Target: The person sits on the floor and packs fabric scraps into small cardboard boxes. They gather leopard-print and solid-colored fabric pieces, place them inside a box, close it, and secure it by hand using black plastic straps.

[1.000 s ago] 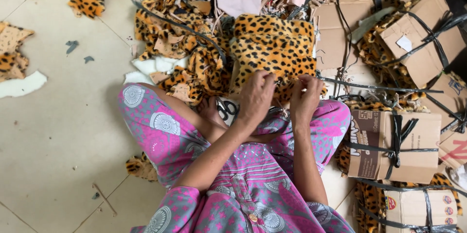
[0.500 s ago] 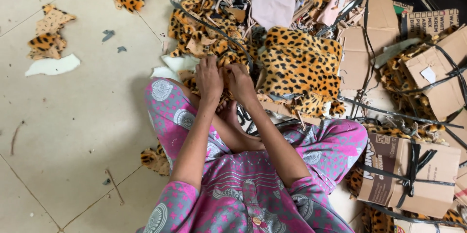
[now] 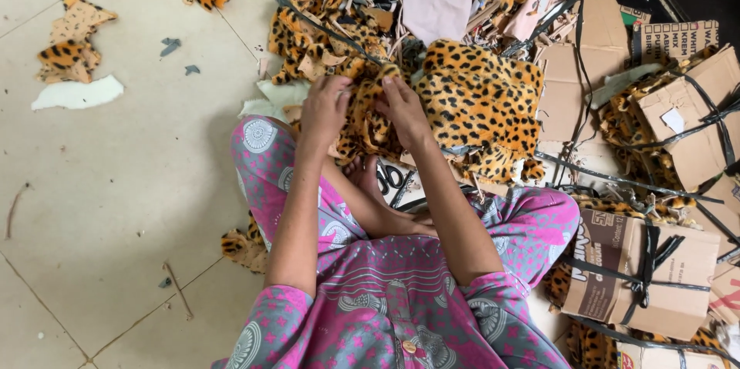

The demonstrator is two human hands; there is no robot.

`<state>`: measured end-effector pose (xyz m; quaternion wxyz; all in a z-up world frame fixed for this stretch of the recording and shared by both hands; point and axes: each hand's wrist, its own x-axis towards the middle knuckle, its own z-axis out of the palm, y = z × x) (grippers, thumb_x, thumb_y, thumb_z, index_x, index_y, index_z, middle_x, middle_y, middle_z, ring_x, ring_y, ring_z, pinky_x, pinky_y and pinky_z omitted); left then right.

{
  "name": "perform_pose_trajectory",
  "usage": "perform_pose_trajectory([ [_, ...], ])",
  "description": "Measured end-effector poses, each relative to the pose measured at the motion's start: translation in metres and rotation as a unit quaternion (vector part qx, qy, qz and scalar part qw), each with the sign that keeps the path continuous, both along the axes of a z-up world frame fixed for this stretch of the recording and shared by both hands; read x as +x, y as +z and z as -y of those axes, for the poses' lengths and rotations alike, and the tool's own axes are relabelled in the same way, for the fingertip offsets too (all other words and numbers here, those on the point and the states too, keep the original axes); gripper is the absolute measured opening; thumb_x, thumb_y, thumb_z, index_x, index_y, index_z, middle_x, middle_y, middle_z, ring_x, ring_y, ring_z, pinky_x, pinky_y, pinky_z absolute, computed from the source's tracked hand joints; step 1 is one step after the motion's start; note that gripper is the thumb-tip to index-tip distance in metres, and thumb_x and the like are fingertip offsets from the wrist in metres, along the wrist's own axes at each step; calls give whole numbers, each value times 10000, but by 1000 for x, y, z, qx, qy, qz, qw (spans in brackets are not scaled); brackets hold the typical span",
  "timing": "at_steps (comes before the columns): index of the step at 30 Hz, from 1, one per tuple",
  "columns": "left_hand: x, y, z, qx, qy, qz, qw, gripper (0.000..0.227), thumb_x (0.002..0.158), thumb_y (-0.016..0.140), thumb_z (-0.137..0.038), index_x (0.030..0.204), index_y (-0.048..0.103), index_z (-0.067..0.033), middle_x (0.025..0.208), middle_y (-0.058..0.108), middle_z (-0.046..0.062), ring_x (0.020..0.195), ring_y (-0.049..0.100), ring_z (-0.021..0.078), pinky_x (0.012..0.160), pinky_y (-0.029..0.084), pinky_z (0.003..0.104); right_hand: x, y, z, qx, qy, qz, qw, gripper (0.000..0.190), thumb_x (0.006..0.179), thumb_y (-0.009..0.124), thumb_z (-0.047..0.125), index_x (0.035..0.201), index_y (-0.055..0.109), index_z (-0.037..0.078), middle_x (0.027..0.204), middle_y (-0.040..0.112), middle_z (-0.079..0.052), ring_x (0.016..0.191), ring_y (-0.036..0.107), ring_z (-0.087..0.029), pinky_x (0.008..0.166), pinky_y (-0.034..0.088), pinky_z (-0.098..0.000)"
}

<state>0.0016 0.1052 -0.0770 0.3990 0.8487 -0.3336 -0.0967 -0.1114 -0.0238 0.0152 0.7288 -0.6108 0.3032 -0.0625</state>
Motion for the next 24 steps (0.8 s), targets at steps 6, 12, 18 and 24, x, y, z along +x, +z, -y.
perform_pose_trajectory([
  [6, 39, -40, -14, 85, 174, -40, 980, 259, 988, 597, -97, 1247, 589, -111, 1196, 523, 155, 1094, 627, 438, 816, 595, 536, 10, -110, 32, -321, 133, -132, 928, 382, 1068, 545, 323, 1259, 615, 0, 885, 685, -92, 778, 701, -214, 649, 555, -383],
  [12, 54, -56, 20, 44, 165, -124, 977, 365, 1021, 551, -37, 1385, 538, -58, 1358, 401, 282, 1203, 556, 546, 876, 614, 594, 37, -70, 15, -381, 166, -133, 900, 224, 1032, 559, 262, 996, 755, 160, 791, 744, -8, 778, 752, -197, 715, 600, -345],
  [18, 28, -37, 33, -13, 190, -61, 980, 150, 1051, 560, -152, 1095, 689, -89, 1023, 645, 129, 981, 689, 358, 779, 594, 504, 54, -74, 1, -377, 107, -31, 920, 319, 979, 617, 62, 1293, 628, 117, 1091, 722, -148, 1033, 706, -373, 855, 599, -513],
  [24, -14, 35, 18, -99, 106, -66, 987, 255, 1050, 459, -123, 1211, 645, -54, 1086, 686, 184, 1072, 650, 406, 859, 563, 536, 51, -64, -12, -554, 29, 42, 831, 320, 923, 706, 115, 1223, 666, 220, 1073, 560, -26, 963, 692, -299, 774, 629, -424],
])
